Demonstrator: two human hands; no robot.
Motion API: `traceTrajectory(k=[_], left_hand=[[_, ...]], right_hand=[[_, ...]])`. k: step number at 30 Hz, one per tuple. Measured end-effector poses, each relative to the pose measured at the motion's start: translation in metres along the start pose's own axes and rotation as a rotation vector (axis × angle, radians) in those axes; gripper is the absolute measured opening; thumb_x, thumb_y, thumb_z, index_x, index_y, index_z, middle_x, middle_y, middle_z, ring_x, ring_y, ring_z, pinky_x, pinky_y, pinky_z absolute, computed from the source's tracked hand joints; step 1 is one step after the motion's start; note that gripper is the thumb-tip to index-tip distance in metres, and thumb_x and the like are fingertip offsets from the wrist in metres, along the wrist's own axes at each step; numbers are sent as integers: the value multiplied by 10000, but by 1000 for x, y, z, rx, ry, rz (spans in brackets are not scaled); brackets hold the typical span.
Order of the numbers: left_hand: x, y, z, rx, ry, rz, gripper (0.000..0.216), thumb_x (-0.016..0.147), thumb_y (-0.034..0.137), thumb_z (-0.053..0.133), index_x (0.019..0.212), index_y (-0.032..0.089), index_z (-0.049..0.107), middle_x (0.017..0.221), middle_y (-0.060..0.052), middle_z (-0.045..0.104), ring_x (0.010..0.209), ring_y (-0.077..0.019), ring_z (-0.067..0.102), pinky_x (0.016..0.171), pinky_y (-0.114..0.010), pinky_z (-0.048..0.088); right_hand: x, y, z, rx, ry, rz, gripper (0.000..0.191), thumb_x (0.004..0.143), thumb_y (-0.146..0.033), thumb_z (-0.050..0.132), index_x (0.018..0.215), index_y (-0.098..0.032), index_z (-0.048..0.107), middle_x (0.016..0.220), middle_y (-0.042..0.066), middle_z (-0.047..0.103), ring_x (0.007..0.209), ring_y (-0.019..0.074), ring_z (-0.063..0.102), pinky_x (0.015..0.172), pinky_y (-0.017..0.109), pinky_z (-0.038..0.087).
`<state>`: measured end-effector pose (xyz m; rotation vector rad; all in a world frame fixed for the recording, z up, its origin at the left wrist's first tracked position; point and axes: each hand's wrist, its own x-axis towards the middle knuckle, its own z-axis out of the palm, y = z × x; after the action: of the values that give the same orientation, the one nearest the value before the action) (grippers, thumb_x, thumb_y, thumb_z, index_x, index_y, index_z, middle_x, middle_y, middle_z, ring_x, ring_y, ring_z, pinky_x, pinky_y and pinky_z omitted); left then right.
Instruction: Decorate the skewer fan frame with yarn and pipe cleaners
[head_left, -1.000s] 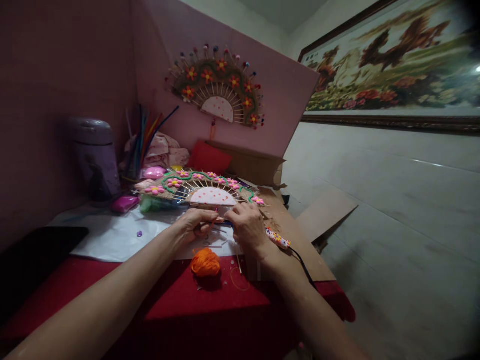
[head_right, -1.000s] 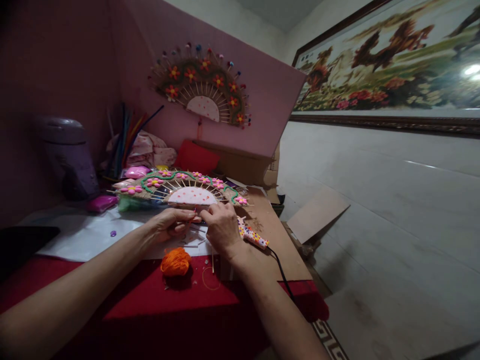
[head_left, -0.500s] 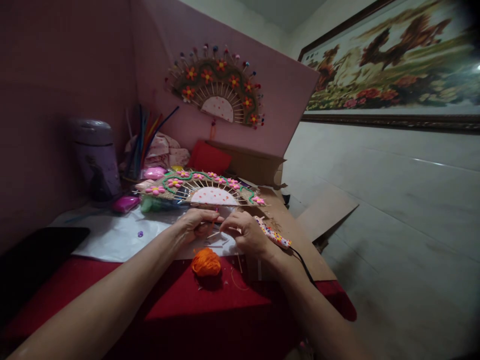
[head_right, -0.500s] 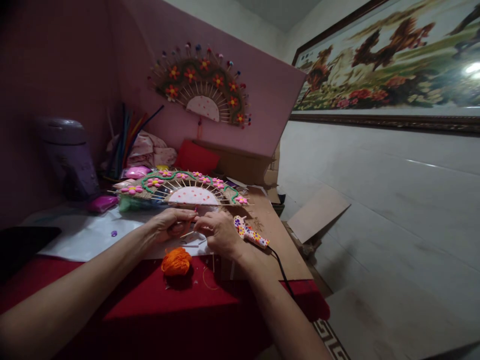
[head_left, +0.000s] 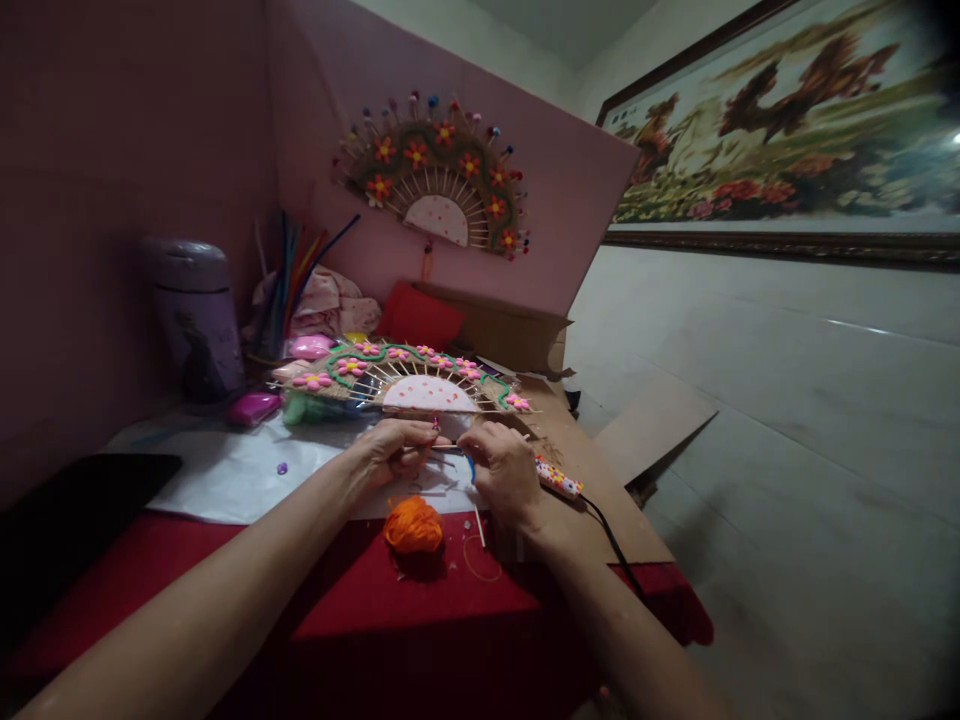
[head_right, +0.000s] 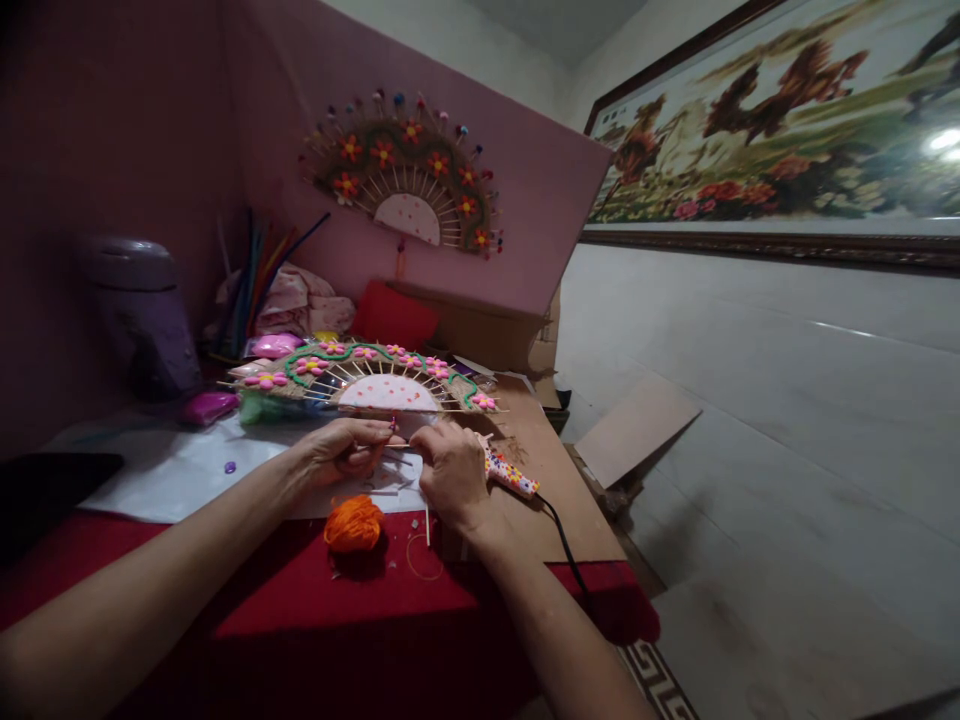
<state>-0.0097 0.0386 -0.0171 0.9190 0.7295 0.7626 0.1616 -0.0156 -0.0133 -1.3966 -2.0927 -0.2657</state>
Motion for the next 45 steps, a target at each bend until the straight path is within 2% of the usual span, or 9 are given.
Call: traceTrajectory(k=[9, 18, 23, 28, 30, 36, 39, 42, 45], left_hand=[[1, 1, -3, -64, 2, -54, 142, 758, 75, 501, 626, 128, 494, 332, 60, 367, 261, -27, 213, 293, -141, 149], [3, -1, -5, -89, 27, -48, 105, 754, 61, 523, 660, 102, 541, 378, 49, 427, 261, -9, 219, 283, -129, 129], [5, -2, -6, -64, 26, -55, 85, 767, 110, 554, 690, 87, 582, 332, 77, 346, 252, -16, 200, 276, -137, 122], [4, -1, -4, -90, 38, -40, 94, 757, 69, 531, 693, 65, 599, 555, -33, 609, 262, 12, 215, 267, -140, 136], [3, 0, -3, -101, 37, -35, 100, 753, 63, 531, 691, 56, 610, 596, -51, 631, 265, 20, 203, 265, -143, 137], [3, 0, -4, -68, 49, -42, 136, 776, 97, 540, 739, 36, 656, 355, 47, 399, 275, -2, 162, 271, -147, 105], [2, 1, -4, -73, 28, -52, 175, 803, 122, 521, 769, 33, 668, 309, 78, 290, 278, -11, 148, 281, -145, 111], [0, 1, -3, -76, 17, -70, 198, 821, 131, 500, 791, 29, 667, 307, 77, 289, 281, -9, 139, 284, -139, 104], [0, 2, -1, -66, 34, -82, 185, 825, 135, 502, 772, 42, 653, 304, 77, 293, 276, -12, 150, 282, -136, 100]], right_hand=[[-1, -5, 2, -73, 24, -19, 149, 805, -136, 514, 839, -226, 628, 837, 32, 617, 837, 190, 508, 681, 293, 306], [1, -5, 7, 29, 52, -5, 164, 799, -113, 503, 819, -219, 627, 819, 24, 625, 828, 185, 524, 696, 284, 332], [1, -6, 7, 24, 66, -21, 145, 798, -112, 504, 777, -207, 611, 801, 26, 619, 809, 183, 523, 693, 289, 326], [-1, -8, 8, 143, 42, -43, 135, 795, -100, 509, 779, -199, 599, 803, 23, 622, 812, 172, 533, 721, 277, 355], [-2, -7, 8, 221, 35, -55, 143, 789, -86, 510, 782, -197, 599, 804, 16, 626, 809, 163, 540, 729, 268, 371], [-7, -7, 0, 422, -36, -93, 132, 787, -97, 525, 768, -190, 618, 796, 12, 634, 782, 140, 558, 719, 255, 412], [-10, -8, -10, 581, -175, -118, 134, 786, -112, 530, 757, -192, 633, 775, 4, 638, 747, 130, 568, 695, 247, 432], [-11, -6, -15, 784, -302, -96, 111, 786, -150, 545, 758, -187, 646, 719, -6, 630, 689, 121, 572, 636, 229, 442], [-10, 0, -12, 718, -173, 9, 96, 787, -178, 556, 771, -186, 651, 703, -4, 629, 659, 121, 559, 598, 226, 419]])
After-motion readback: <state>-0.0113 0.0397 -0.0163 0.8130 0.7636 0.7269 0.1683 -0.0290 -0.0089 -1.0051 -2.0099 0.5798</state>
